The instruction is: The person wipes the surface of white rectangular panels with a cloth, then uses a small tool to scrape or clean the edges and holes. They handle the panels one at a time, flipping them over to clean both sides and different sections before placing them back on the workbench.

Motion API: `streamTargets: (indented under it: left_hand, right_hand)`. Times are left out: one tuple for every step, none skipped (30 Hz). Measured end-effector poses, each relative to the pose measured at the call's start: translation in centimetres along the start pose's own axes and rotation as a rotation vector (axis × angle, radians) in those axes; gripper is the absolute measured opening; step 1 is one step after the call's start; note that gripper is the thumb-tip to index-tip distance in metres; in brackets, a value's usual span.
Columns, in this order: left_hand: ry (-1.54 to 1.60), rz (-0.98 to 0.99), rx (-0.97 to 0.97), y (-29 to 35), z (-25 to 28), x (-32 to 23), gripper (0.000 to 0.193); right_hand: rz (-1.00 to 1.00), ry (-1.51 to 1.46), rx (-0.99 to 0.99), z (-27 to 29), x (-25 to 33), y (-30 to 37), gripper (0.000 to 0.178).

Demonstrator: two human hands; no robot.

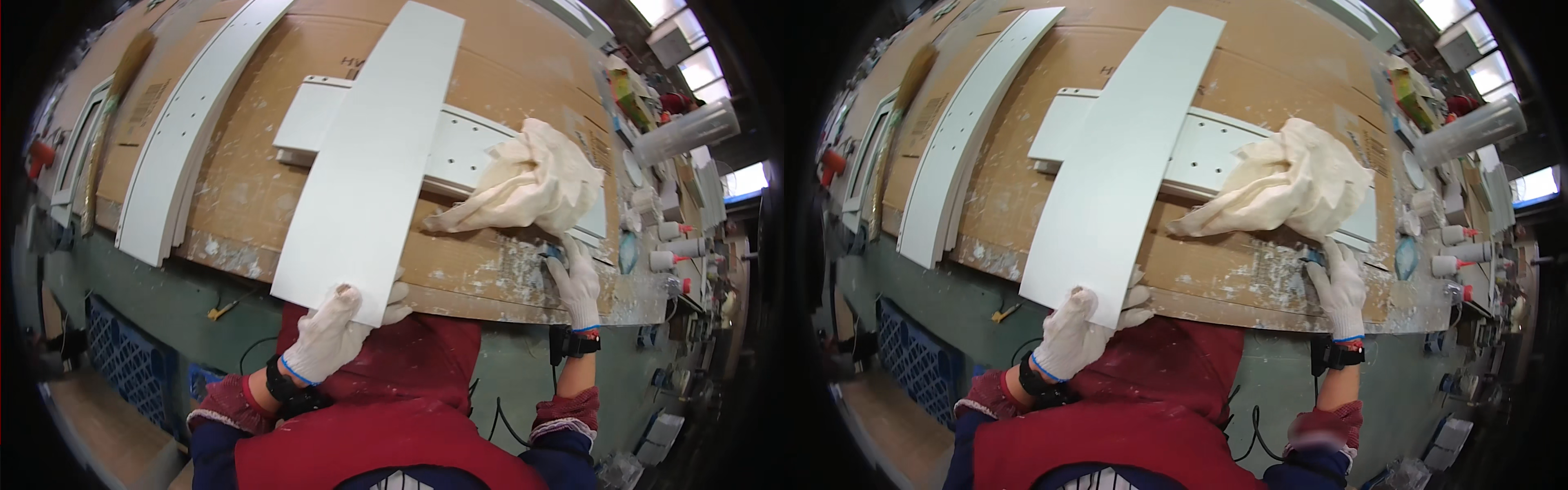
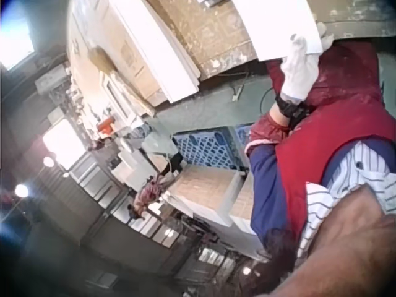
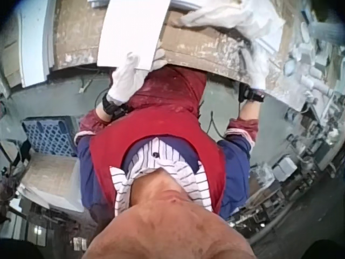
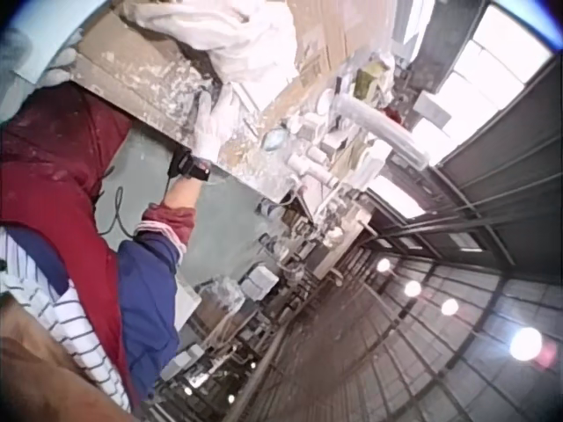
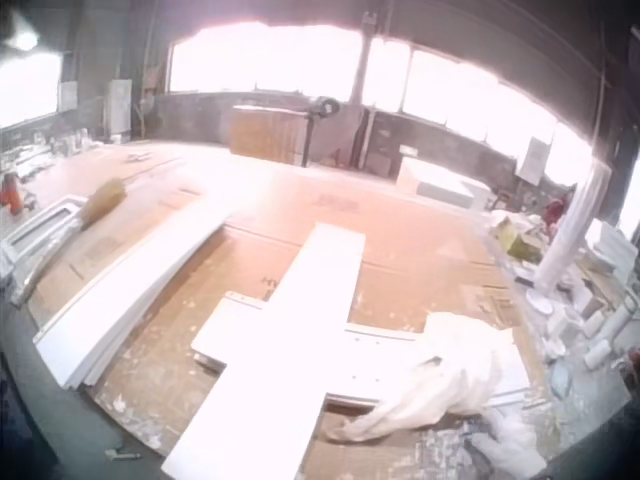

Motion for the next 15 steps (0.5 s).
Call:
streamTargets:
  left_hand:
    - [0.020, -0.015, 0.004, 0.2, 0.3, -0.2, 0.064]
    - [0.026, -0.041, -0.066, 0.5, 1.0, -0.1, 0.060]
    - [-0.166, -0.063, -0.107, 0.8, 2.6, 0.4, 0.059]
    - [-0.354, -0.084, -0.147, 0.9, 4.1, 0.9, 0.058]
    - [-0.488, -0.096, -0.133, 1.4, 5.0, 1.1, 0.056]
    - [-0.624, -0.104, -0.122, 1.6, 5.6, 1.1, 0.053]
    - [-0.756, -0.113, -0.116, 1.9, 6.1, 1.0, 0.051]
    - [-0.961, -0.117, -0.039, 2.1, 6.6, 0.9, 0.049]
    - [-1.102, -0.200, 0.013, 2.2, 6.8, 1.2, 0.045]
    - [-1.252, -0.292, 0.051, 2.4, 7.1, 1.4, 0.047]
    - [-1.398, -0.385, 0.075, 2.6, 7.4, 1.7, 0.054]
    - [-1.371, -0.330, 0.072, 2.6, 7.1, 1.7, 0.052]
    - [-1.064, -0.267, 0.085, 2.4, 6.8, 1.7, 0.048]
    - [-0.756, -0.196, 0.080, 2.2, 6.5, 1.8, 0.045]
    - [-0.666, -0.221, 0.127, 2.3, 5.9, 1.6, 0.043]
  right_hand:
    - [0.080, 0.083, -0.037, -0.7, 0.2, 0.2, 0.033]
    - [0.087, 0.089, -0.035, -1.3, 0.1, 0.5, 0.036]
    - [0.082, 0.042, -0.056, -1.6, -0.6, 0.8, 0.036]
    - [0.079, -0.003, -0.079, -1.8, -1.4, 1.0, 0.037]
    - [0.073, -0.048, -0.101, -2.2, -1.8, 1.2, 0.037]
    - [-0.004, -0.173, -0.067, -2.5, -1.6, 1.5, 0.036]
    - [-0.080, -0.292, -0.034, -2.0, -0.9, 1.8, 0.036]
    - [-0.161, -0.409, 0.001, -1.6, 0.0, 2.0, 0.035]
    - [-0.115, -0.472, 0.096, -1.1, 1.7, 2.1, 0.035]
    - [-0.069, -0.534, 0.189, -0.4, 3.6, 2.3, 0.034]
    - [-0.023, -0.595, 0.284, -0.1, 5.3, 2.5, 0.034]
    - [-0.002, -0.611, 0.350, 0.2, 6.4, 2.9, 0.036]
    - [0.135, -0.652, 0.325, 0.3, 8.2, 3.1, 0.038]
    - [0.214, -0.664, 0.342, 0.7, 10.2, 3.6, 0.039]
    - [0.304, -0.683, 0.367, 1.2, 12.6, 3.9, 0.039]
Point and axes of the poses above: each hand's wrist, its own y-axis away from the middle knuckle, its own z-axis out of the back of the hand, x = y × z, the point moved 4 cm from there along -y, towards the middle knuckle, and after that the axes turned 11 degrees about -z, right-handed, at the moved point
